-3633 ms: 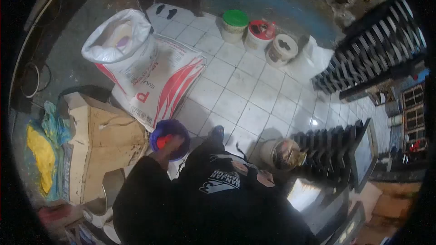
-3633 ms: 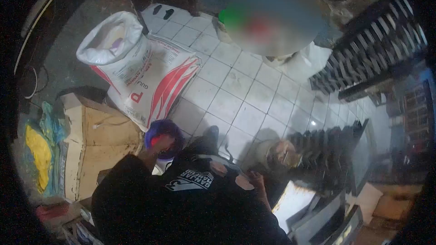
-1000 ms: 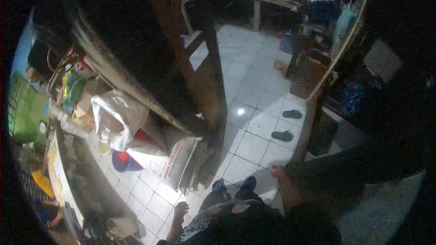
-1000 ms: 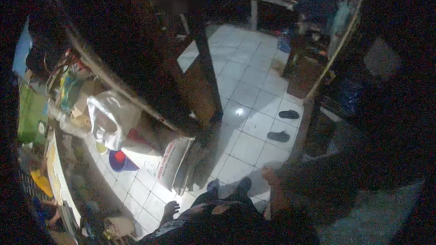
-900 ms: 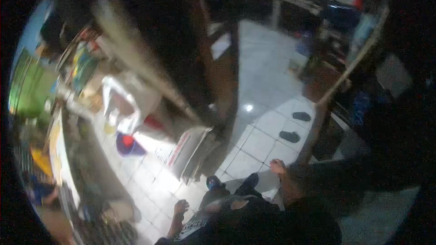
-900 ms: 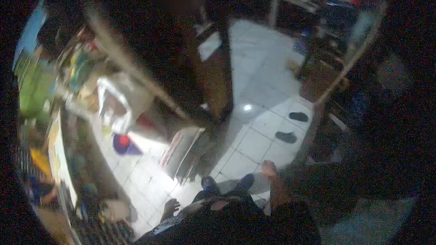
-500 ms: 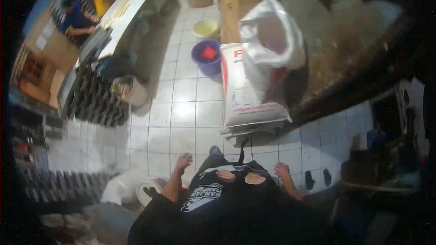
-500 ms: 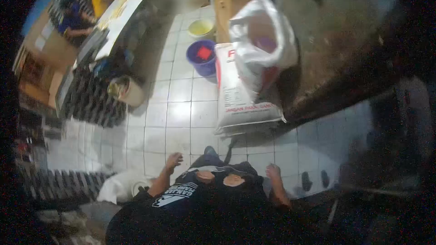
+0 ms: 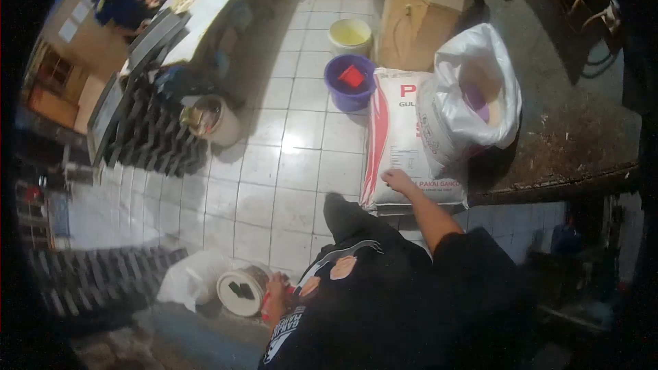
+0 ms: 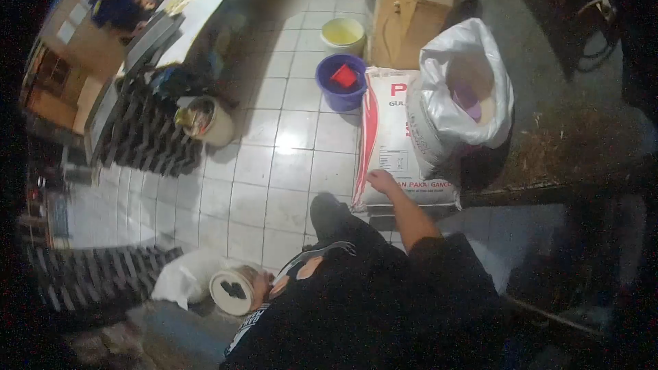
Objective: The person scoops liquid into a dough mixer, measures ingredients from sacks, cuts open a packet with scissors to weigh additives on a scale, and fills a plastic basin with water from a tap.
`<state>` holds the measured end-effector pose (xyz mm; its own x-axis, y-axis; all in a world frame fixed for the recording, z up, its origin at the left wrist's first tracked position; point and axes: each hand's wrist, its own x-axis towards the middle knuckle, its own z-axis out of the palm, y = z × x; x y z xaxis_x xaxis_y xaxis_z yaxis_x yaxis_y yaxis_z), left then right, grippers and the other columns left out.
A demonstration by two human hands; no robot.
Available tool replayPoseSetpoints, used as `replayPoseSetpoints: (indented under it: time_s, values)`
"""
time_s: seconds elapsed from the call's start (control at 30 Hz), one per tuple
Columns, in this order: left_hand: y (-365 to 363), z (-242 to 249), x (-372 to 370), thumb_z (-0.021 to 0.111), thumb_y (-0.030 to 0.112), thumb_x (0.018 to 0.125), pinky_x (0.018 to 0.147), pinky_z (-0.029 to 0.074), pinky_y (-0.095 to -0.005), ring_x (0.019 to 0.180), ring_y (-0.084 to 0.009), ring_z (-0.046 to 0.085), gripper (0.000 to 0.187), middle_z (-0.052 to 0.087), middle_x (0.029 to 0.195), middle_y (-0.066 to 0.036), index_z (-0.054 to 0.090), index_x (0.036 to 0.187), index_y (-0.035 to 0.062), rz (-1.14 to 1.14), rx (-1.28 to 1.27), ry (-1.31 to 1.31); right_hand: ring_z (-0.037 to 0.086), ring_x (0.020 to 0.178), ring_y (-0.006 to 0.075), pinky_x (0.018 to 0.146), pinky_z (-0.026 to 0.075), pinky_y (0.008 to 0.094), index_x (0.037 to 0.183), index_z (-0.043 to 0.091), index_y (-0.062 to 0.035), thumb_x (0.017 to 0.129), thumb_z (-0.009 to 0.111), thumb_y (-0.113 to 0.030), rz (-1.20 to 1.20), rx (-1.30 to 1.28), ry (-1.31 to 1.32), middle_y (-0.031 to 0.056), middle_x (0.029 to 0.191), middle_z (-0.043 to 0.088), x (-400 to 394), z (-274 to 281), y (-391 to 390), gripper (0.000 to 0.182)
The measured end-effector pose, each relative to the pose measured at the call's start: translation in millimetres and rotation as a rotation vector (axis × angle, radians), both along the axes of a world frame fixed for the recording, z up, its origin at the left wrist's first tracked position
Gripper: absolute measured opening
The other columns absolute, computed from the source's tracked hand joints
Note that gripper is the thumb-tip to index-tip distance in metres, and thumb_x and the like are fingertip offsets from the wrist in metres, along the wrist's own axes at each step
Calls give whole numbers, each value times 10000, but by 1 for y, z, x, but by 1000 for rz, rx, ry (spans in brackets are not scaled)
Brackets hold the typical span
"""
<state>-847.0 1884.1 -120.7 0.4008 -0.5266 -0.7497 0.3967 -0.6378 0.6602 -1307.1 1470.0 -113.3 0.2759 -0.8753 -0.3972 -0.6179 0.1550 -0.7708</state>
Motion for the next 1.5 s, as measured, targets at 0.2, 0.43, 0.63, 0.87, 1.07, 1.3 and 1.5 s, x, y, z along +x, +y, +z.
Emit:
replayPoseSetpoints:
  time_s: [0.2, 0.43, 0.63, 0.87, 1.07, 1.3, 1.5]
  values:
    - [-84, -11, 33, 509, 233, 969, 619, 482, -331, 788, -205, 607, 231, 622, 949, -99, 540, 1118, 61, -432, 74, -193, 631, 962, 402, 856, 488, 466, 1034, 676, -46, 903, 494, -412, 209, 2, 156, 239, 1019, 660, 88, -42, -100, 430]
    - [-284, 43, 110, 516, 221, 964, 650, 483, -328, 823, -195, 613, 230, 622, 975, -98, 543, 1122, 56, -374, 4, -256, 641, 746, 268, 641, 515, 398, 912, 648, -8, 959, 441, -479, -55, 209, 140, 145, 844, 665, 123, -61, -193, 516]
    - [-523, 78, 160, 536, 224, 954, 691, 474, -320, 857, -185, 616, 255, 621, 995, -89, 542, 1147, 57, -72, -158, -196, 617, 742, 167, 649, 522, 288, 1107, 615, -18, 950, 571, -355, -278, 260, -523, 77, 912, 652, 119, 42, -311, 374]
    - [-771, 30, 161, 576, 301, 946, 798, 499, -383, 955, -264, 635, 425, 633, 1100, -145, 502, 1266, 30, -742, 42, -91, 631, 841, 125, 703, 528, 260, 1177, 570, -23, 992, 533, -317, -491, -136, -783, 56, 979, 662, 47, 274, -360, 349]
    - [-939, -13, 114, 555, 324, 955, 770, 524, -431, 981, -301, 636, 465, 631, 1151, -181, 487, 1299, 18, -1089, 151, -38, 650, 818, 170, 723, 526, 318, 1202, 588, -9, 956, 554, -241, -1461, -511, -150, 101, 980, 688, -84, 287, -302, 340]
    - [-1063, 54, 35, 553, 353, 962, 814, 506, -366, 1010, -255, 622, 462, 628, 1131, -124, 508, 1286, 27, -1188, -241, -112, 630, 969, 300, 840, 487, 385, 1191, 594, -18, 886, 606, -310, -1782, -423, 354, 174, 1052, 650, -207, 187, -273, 422]
    - [-1042, 36, 41, 514, 275, 967, 742, 505, -388, 984, -258, 617, 342, 619, 1095, -114, 533, 1236, 64, -1047, -133, 90, 616, 888, 218, 748, 485, 333, 1161, 603, -61, 818, 699, -365, -2054, -659, -602, 91, 1003, 621, -220, 130, -312, 469]
